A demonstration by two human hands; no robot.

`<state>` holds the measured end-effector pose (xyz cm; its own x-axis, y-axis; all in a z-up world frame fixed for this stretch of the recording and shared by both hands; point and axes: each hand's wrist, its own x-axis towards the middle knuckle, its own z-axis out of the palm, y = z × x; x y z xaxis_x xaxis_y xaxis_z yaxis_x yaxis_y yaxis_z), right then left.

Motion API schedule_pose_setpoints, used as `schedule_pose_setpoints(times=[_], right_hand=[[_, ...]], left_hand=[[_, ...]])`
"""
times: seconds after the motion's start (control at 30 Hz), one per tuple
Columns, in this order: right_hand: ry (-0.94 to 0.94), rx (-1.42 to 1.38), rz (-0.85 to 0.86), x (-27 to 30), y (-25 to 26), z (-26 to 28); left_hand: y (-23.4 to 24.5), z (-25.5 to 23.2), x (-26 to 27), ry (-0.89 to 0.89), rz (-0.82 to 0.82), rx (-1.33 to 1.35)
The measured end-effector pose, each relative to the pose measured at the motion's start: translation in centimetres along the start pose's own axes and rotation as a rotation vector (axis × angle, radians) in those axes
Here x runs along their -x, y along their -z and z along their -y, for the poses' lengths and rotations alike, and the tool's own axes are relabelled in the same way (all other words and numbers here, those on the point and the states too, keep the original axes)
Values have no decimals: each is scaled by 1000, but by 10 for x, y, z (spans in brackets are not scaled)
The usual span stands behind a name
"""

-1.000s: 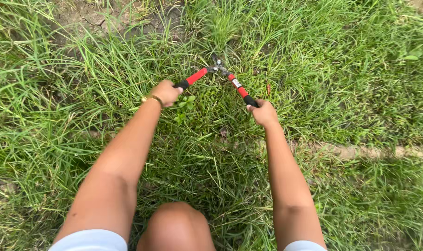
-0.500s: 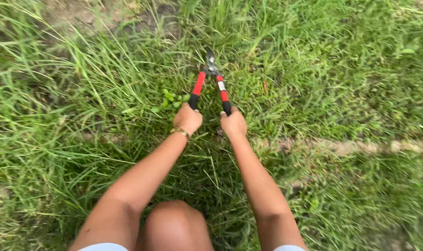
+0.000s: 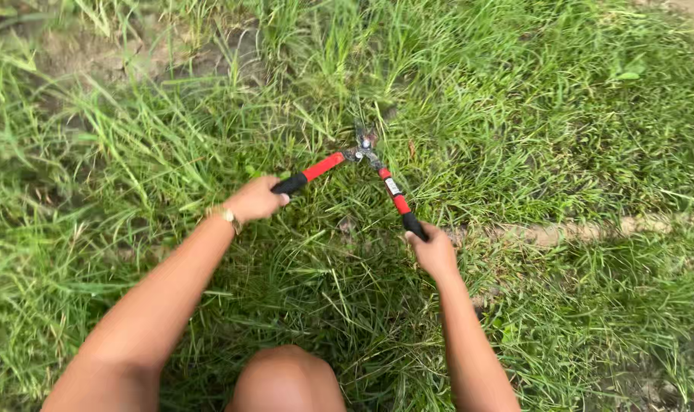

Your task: The person trims grass and weeds on the ground using garden shears, operating the handles with both hands to cut through the vegetation across the soil.

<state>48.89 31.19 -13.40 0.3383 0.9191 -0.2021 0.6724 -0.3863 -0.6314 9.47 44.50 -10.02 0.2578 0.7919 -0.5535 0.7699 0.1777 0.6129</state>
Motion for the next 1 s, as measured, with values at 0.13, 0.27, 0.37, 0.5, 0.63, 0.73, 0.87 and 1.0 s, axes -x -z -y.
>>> schedule_pose_setpoints(times=[0.13, 0.27, 0.37, 0.5, 0.63, 0.73, 0.87, 1.0], right_hand=[[-191, -72, 158, -30, 30, -5], [-76, 27, 87, -69, 27, 15], [-262, -76, 29, -73, -49, 57], [-112, 50, -41, -33, -49, 17], [37, -92, -172, 49, -22, -23], [-138, -97, -60, 98, 18, -47], [-190, -2, 15, 128, 53, -72], [-163, -39, 1, 109, 59, -86]], left_hand=[[37, -9, -72, -20, 133, 110], [30, -50, -99, -45, -30, -148], [-89, -113, -73, -133, -259, -102], [-124, -107, -16, -5, -245, 35], [-105, -68, 39, -95, -63, 30], [-63, -35, 50, -84, 53, -80], [-33, -20, 22, -274, 138, -63], [-44, -40, -18, -99, 271, -18]])
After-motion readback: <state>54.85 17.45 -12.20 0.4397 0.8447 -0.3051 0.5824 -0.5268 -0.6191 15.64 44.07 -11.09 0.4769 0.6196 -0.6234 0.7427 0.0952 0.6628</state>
